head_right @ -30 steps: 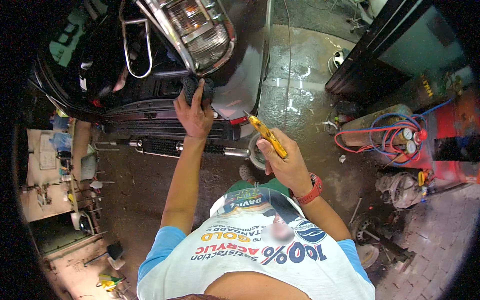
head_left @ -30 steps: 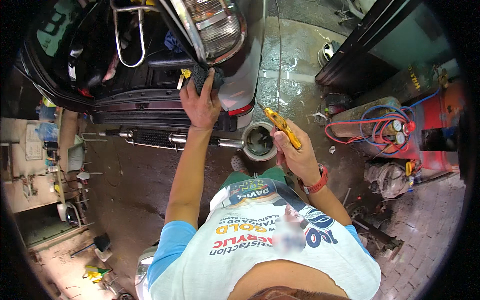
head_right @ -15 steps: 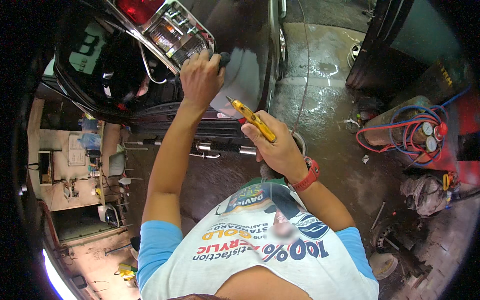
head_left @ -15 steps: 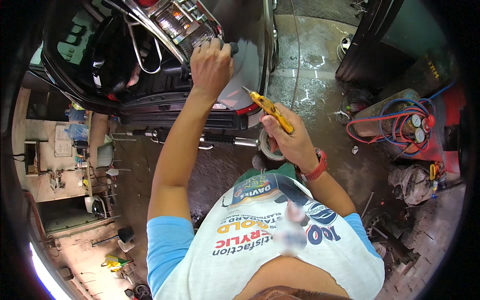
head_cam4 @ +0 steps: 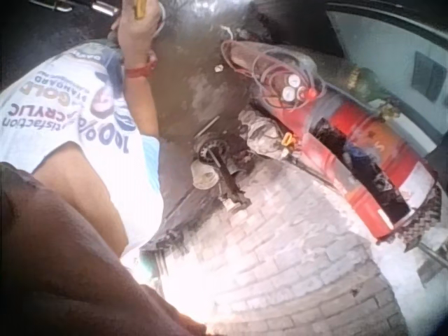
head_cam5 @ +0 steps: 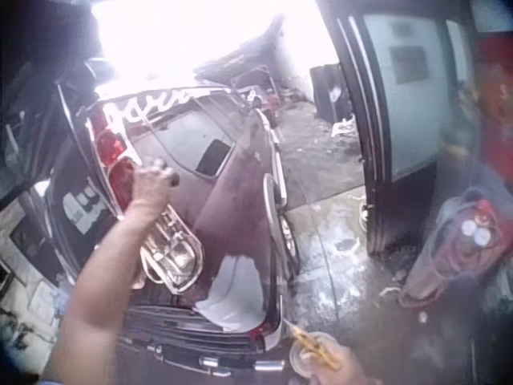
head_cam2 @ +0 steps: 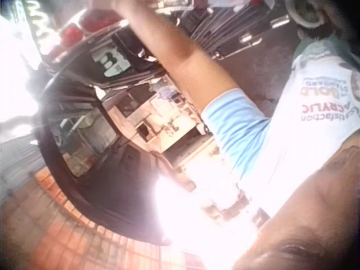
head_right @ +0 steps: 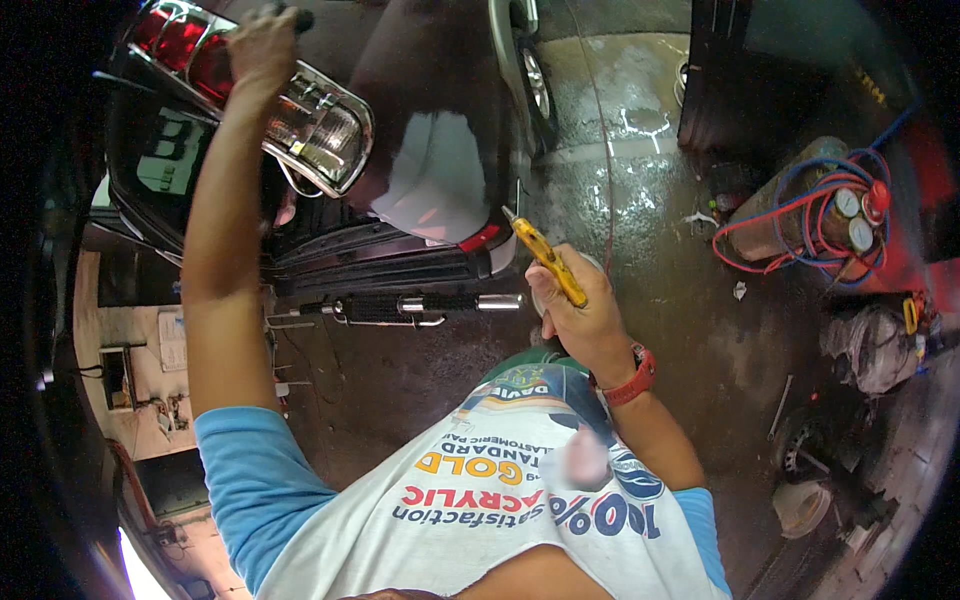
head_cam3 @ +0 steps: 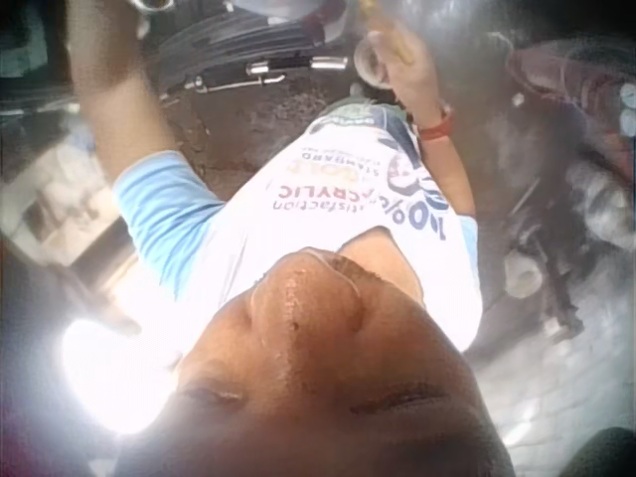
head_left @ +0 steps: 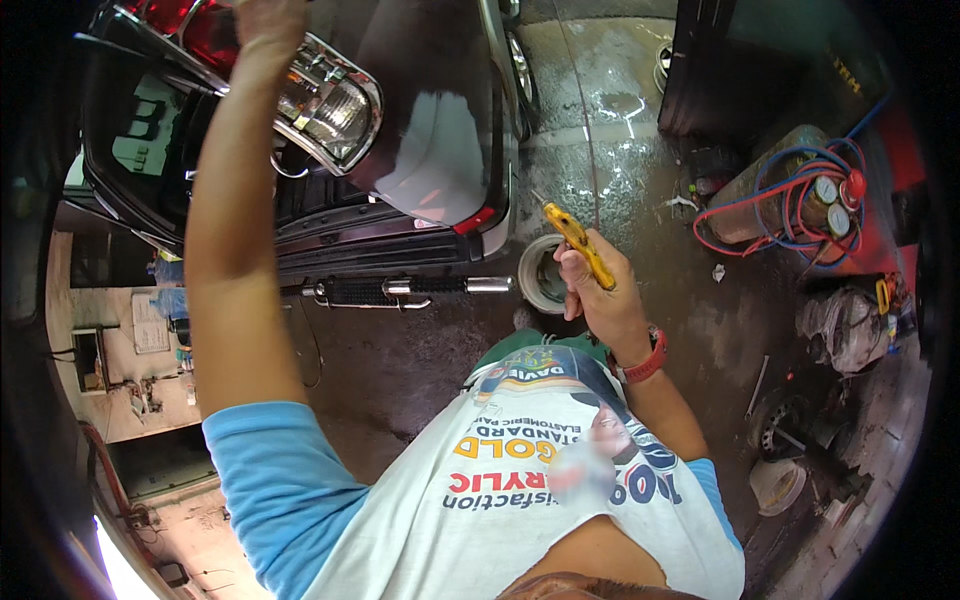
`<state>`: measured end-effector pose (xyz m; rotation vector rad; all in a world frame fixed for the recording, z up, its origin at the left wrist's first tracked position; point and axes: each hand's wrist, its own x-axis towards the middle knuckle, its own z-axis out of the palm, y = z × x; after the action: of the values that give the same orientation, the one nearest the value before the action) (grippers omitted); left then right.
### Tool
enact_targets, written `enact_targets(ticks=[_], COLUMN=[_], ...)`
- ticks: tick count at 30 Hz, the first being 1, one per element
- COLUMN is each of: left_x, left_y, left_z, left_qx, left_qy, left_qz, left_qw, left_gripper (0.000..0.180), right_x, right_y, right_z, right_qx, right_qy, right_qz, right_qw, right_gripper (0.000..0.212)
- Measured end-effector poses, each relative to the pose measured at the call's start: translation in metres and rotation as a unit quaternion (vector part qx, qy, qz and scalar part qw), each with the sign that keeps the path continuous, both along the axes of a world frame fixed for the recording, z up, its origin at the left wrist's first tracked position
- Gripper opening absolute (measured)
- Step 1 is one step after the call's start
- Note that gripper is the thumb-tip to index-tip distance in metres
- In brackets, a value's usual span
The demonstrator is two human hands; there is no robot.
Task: The person cleans the rear of a maroon SUV using a yellow spray nozzle and a dark cloth. They spray the bumper and tailgate, then wipe the surfaces repeatedly, moving around the rear of the vehicle.
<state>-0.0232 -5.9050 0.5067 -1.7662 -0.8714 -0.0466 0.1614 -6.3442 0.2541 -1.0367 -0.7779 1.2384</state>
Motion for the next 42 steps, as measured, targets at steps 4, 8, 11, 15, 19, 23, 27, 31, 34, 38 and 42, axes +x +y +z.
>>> enact_targets(ticks=[4, 8, 11, 15, 19, 23, 27, 31, 34, 38, 42], left_x=[-0.005, -0.047, -0.04, -0.053, -0.069, -0.103, -0.153, -0.171, -0.179, -0.203, -0.309], left_y=[-0.032, -0.055, -0.077, -0.105, -0.141, -0.168, -0.181, -0.192, -0.2, -0.225, -0.256], left_z=[-0.019, -0.085, -0.107, -0.121, -0.144, -0.157, -0.176, -0.193, -0.206, -0.237, -0.379], left_qx=[-0.007, -0.113, -0.147, -0.203, -0.228, -0.248, -0.239, -0.198, -0.2, -0.208, -0.283], left_qy=[0.051, 0.083, 0.048, 0.054, 0.037, 0.014, -0.022, -0.067, -0.136, -0.271, -0.487], left_qz=[-0.006, -0.049, -0.101, -0.14, -0.178, -0.129, -0.078, -0.078, -0.053, 0.13, 0.264], left_qw=[0.999, 0.989, 0.983, 0.968, 0.957, 0.96, 0.968, 0.975, 0.969, 0.931, 0.783], left_gripper=[0.029, 0.031, 0.034, 0.039, 0.043, 0.044, 0.046, 0.056, 0.055, 0.038, 0.042], right_x=[0.008, 0.0, 0.002, 0.002, -0.003, -0.01, -0.014, -0.025, -0.019, -0.018, -0.028], right_y=[0.006, 0.038, 0.064, 0.073, 0.078, 0.093, 0.112, 0.139, 0.16, 0.164, 0.147], right_z=[0.0, 0.0, 0.003, -0.002, -0.016, -0.019, -0.008, -0.027, -0.037, -0.053, -0.069], right_qx=[-0.004, 0.01, 0.028, 0.04, 0.007, 0.005, 0.003, 0.0, -0.012, -0.027, -0.052], right_qy=[-0.021, -0.025, -0.026, -0.016, 0.015, -0.006, -0.071, -0.101, -0.105, -0.102, -0.12], right_qz=[-0.006, 0.046, 0.044, 0.046, 0.057, 0.109, 0.206, 0.181, 0.085, 0.027, 0.081], right_qw=[1.0, 0.999, 0.998, 0.998, 0.998, 0.994, 0.976, 0.978, 0.991, 0.994, 0.988], right_gripper=[0.039, 0.047, 0.05, 0.051, 0.049, 0.046, 0.044, 0.048, 0.053, 0.054, 0.05])
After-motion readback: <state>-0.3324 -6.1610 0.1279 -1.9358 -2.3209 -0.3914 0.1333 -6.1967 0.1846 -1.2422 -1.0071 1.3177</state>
